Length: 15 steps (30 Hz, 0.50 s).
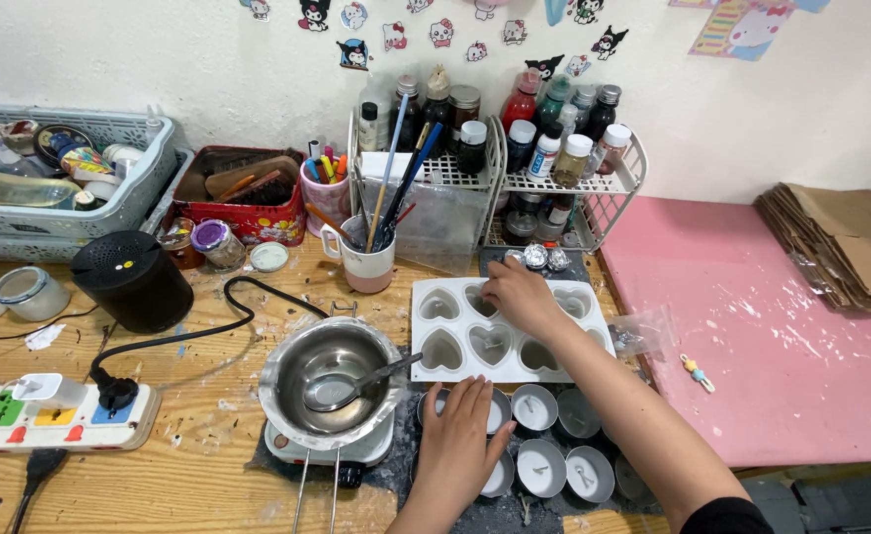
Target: Applying adhesive stickers to wicks and centering them in metal candle tins.
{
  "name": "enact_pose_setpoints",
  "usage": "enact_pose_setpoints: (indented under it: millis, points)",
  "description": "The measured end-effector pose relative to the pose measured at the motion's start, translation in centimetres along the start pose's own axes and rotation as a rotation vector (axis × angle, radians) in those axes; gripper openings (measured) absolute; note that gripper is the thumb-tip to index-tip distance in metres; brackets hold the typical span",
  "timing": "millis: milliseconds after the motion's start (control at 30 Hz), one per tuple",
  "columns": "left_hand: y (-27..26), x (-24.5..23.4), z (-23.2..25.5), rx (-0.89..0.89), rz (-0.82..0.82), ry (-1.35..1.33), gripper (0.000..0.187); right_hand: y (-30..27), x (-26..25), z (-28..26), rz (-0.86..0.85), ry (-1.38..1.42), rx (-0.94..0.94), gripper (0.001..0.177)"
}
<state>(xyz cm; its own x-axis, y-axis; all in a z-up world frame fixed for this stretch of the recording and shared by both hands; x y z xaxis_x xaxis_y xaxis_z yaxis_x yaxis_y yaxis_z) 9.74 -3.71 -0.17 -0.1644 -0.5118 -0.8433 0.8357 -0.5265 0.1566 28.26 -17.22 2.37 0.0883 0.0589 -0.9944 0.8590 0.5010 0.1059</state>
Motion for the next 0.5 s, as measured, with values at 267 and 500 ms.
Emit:
enact_pose_setpoints:
  millis: [267,500]
  points:
    - [0.12,0.30,-0.20,-0.008,0.010,0.011,0.063,0.16,0.13,0.14,0.000,0.000,-0.009,0.006]
    - [0.11,0.05,-0.08,-0.025,-0.012,-0.003,0.063,0.17,0.20,0.15,-0.019,-0.003,0.004,0.007]
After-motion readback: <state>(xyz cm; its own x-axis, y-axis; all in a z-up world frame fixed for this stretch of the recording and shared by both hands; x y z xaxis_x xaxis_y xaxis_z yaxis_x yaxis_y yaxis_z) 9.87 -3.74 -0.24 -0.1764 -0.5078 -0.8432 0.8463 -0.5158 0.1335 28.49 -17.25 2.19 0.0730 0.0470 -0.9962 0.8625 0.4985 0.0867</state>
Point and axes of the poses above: each hand's wrist, its own y-axis towards the middle knuckle, its own x-axis out of the palm, z = x × y, the point moved 6 cm from there along y, towards the middle knuckle, and after that the axes turned 10 degrees about -z, right-handed, at the moved point
